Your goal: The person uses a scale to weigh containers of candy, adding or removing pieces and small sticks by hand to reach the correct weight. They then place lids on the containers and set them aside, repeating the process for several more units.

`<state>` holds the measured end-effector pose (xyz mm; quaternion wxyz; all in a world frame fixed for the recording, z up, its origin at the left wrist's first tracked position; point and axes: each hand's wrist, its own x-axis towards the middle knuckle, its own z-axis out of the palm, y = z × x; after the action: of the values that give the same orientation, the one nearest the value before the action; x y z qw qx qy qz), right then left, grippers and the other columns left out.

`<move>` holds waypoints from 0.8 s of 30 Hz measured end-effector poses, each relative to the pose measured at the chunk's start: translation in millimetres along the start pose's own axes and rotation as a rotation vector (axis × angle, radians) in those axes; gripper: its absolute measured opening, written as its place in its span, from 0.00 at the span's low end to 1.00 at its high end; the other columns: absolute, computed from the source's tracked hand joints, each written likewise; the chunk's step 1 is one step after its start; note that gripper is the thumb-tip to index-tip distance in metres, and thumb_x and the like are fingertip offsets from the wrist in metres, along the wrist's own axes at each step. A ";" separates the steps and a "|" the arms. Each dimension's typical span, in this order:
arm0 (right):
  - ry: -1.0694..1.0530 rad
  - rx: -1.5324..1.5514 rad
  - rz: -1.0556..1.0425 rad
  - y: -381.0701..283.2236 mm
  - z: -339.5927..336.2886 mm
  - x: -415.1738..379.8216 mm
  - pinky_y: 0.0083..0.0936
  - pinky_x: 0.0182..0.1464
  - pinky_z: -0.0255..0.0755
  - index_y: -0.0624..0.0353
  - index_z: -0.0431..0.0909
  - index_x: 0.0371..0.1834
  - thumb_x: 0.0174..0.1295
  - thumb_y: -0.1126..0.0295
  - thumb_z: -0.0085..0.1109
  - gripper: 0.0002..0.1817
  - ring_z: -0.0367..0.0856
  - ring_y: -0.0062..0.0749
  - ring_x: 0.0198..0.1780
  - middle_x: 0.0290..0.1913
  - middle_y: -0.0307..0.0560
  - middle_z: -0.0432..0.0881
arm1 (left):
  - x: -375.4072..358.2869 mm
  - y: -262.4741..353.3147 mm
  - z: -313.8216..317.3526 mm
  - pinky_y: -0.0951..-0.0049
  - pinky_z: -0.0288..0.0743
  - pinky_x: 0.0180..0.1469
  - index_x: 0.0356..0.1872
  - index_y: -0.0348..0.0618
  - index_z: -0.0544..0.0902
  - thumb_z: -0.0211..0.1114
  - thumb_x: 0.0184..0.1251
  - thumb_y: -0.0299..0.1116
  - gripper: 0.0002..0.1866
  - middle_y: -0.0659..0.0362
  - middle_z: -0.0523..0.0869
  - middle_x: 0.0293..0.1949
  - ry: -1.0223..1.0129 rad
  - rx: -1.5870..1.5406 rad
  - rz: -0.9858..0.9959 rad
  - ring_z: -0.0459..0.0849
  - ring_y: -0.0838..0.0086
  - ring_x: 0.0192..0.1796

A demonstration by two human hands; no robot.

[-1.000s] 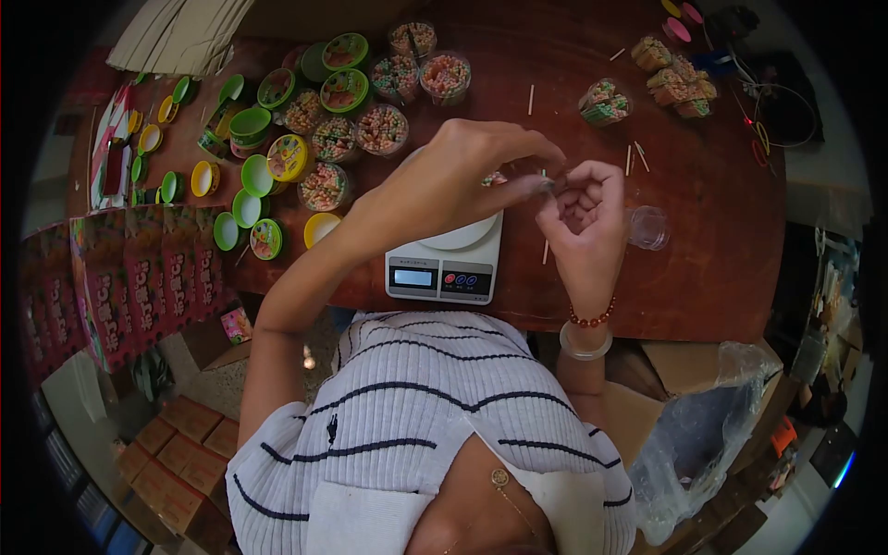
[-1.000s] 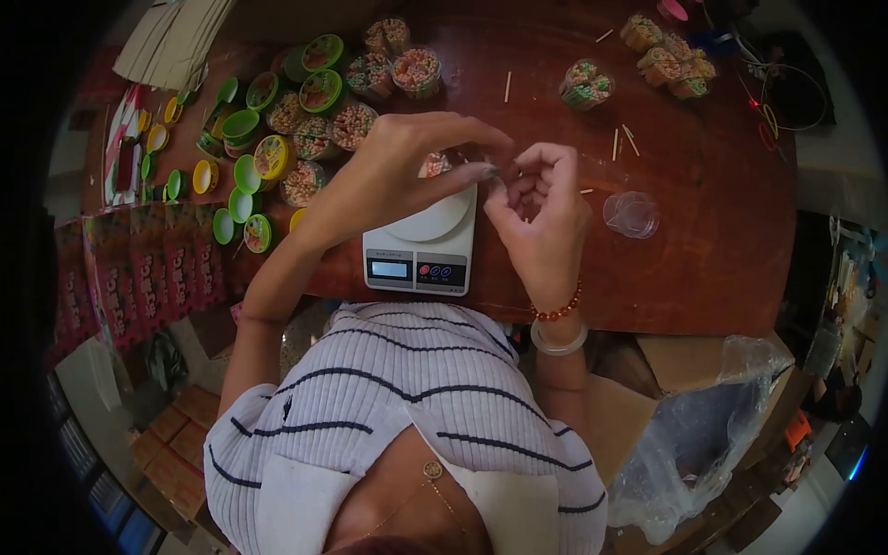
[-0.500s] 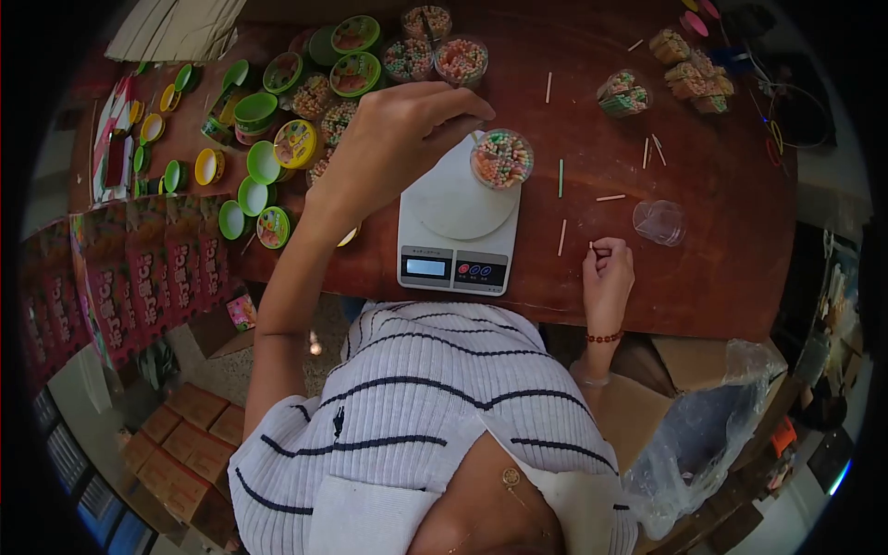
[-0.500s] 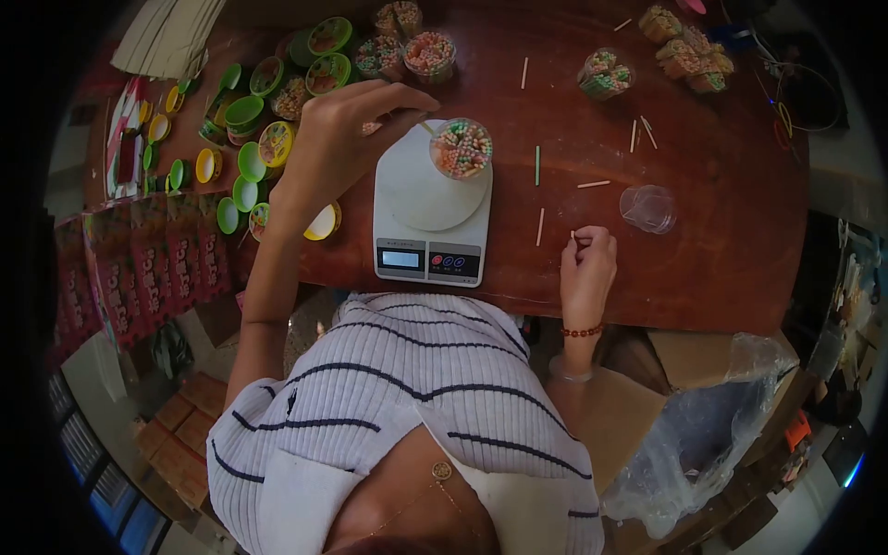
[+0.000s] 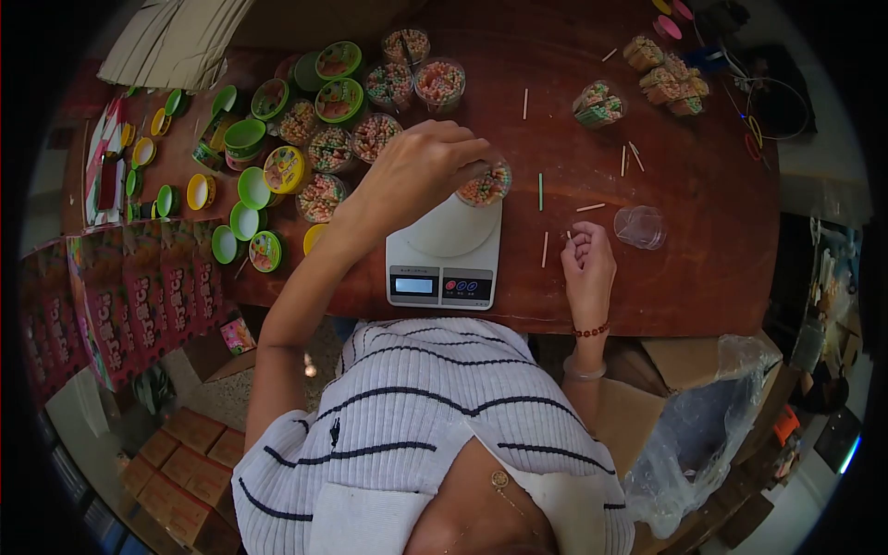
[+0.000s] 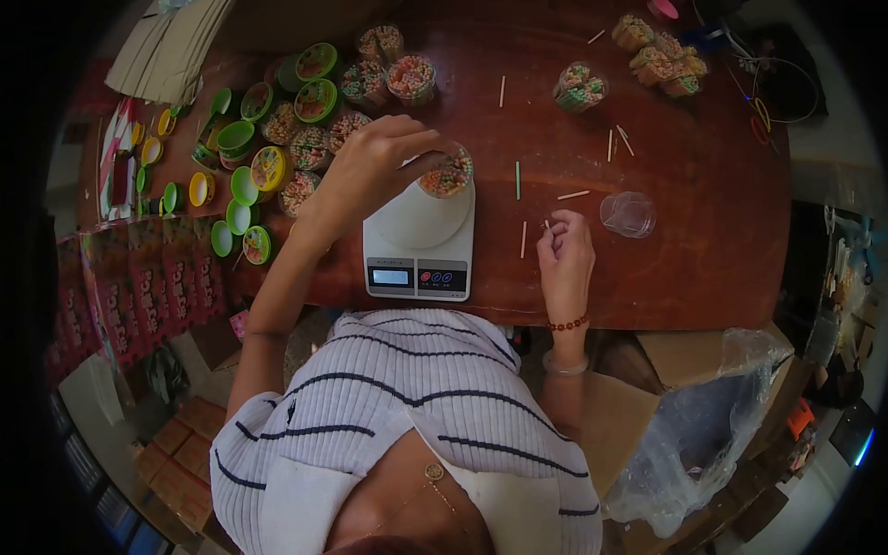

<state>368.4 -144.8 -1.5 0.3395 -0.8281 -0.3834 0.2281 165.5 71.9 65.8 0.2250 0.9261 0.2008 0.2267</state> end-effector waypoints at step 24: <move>0.095 -0.385 -0.508 5.1 -8.8 72.1 0.44 0.48 0.77 0.62 0.80 0.49 0.61 0.82 0.60 0.13 0.82 0.54 0.47 0.45 0.57 0.80 | -15.8 69.6 116.9 0.68 0.85 0.41 0.39 0.42 0.88 0.63 0.64 0.27 0.07 0.57 0.87 0.38 -0.292 0.123 0.387 0.90 0.67 0.46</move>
<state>419.9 -93.7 -7.9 0.2400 -0.7646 -0.5978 0.0204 231.0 -30.6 2.9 0.1473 0.9822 -0.0015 0.1169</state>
